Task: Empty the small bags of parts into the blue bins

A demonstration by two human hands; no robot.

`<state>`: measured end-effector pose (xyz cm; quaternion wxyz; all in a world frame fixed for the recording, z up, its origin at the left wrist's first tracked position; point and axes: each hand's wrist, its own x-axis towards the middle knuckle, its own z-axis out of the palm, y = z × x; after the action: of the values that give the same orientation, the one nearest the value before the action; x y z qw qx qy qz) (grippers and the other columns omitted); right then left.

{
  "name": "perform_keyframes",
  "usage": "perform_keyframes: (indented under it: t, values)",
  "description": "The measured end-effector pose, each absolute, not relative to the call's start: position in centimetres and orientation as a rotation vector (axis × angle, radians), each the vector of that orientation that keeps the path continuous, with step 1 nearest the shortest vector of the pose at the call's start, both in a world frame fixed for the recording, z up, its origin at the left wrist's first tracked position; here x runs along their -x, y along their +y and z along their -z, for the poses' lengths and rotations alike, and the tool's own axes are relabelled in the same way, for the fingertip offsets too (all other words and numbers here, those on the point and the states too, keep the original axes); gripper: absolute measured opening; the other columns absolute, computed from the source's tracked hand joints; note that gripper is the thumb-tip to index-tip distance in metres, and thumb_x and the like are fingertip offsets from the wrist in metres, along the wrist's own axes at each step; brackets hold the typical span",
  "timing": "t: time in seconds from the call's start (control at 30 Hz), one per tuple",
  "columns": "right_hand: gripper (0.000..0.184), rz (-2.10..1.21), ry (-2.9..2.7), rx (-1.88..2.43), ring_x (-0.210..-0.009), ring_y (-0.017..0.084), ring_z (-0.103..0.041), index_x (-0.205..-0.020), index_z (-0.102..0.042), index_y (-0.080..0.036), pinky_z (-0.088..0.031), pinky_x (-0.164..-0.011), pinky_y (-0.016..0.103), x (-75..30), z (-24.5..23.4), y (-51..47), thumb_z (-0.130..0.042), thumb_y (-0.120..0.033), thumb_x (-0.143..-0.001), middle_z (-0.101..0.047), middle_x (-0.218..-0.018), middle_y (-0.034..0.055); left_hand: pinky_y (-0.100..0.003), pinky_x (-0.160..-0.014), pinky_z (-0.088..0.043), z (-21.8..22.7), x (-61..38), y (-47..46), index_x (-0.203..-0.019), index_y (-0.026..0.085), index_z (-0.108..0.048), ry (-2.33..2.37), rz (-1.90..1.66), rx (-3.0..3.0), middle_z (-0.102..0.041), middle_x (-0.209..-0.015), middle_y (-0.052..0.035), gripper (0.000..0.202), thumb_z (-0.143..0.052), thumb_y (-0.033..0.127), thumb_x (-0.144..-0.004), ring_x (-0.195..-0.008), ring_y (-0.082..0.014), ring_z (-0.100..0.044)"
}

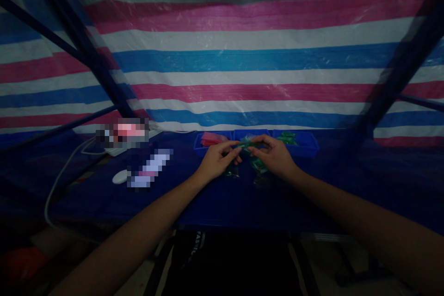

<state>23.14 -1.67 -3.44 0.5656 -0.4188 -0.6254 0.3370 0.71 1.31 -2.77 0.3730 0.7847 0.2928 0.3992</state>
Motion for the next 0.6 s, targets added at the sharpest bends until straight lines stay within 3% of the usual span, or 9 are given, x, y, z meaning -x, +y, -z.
perform_keyframes:
  t: [0.17,0.27,0.33,0.43,0.6]
  values:
    - [0.009,-0.589,-1.647,0.922,-0.112,0.025,-0.067,-0.093,-0.075,-0.025,-0.056,-0.099,0.043,-23.6,3.1,-1.7,-0.073,-0.027,-0.085,-0.068,-0.115,0.0069,-0.03,-0.077,-0.057,2.7,-0.8,1.6,-0.125,0.019,-0.069,0.667,-1.062,-1.938,-0.077,-0.097,-0.0072,0.031,-0.061,0.033,-0.099,-0.085,-0.017,-0.072]
    - [0.011,-0.502,-1.714,0.947,-0.123,0.026,-0.062,-0.09,-0.077,-0.026,-0.053,-0.101,0.043,-23.9,3.0,-1.6,-0.068,-0.022,-0.085,-0.062,-0.128,0.0076,-0.027,-0.074,-0.053,2.7,-0.9,1.9,-0.112,0.017,-0.069,0.654,-1.062,-1.869,-0.073,-0.09,-0.0043,0.02,-0.062,0.021,-0.094,-0.08,-0.0155,-0.069]
    - [0.011,-0.479,-1.732,0.969,-0.12,0.025,-0.063,-0.088,-0.077,-0.026,-0.052,-0.101,0.043,-23.9,3.1,-1.6,-0.067,-0.02,-0.086,-0.063,-0.123,0.0073,-0.027,-0.073,-0.051,2.7,-0.9,1.9,-0.105,0.016,-0.069,0.686,-1.048,-1.876,-0.072,-0.091,-0.0035,0.016,-0.059,0.017,-0.092,-0.078,-0.0143,-0.066]
    - [0.015,-0.451,-1.759,0.967,-0.112,0.024,-0.065,-0.088,-0.076,-0.026,-0.052,-0.098,0.042,-23.8,3.2,-1.8,-0.063,-0.018,-0.087,-0.065,-0.111,0.006,-0.028,-0.075,-0.051,2.5,-0.9,1.5,-0.106,0.016,-0.069,0.727,-1.024,-1.98,-0.071,-0.097,-0.0049,0.017,-0.062,0.025,-0.094,-0.083,-0.0156,-0.065]
    - [0.023,-0.488,-1.871,0.841,-0.116,0.023,-0.065,-0.089,-0.078,-0.027,-0.048,-0.104,0.041,-23.6,2.9,-2.3,-0.056,-0.018,-0.092,-0.069,-0.116,0.0048,-0.03,-0.076,-0.052,1.7,-0.7,0.4,-0.106,0.017,-0.07,0.759,-1.016,-2.183,-0.069,-0.107,-0.0077,0.038,-0.077,0.049,-0.086,-0.091,-0.0189,-0.066]
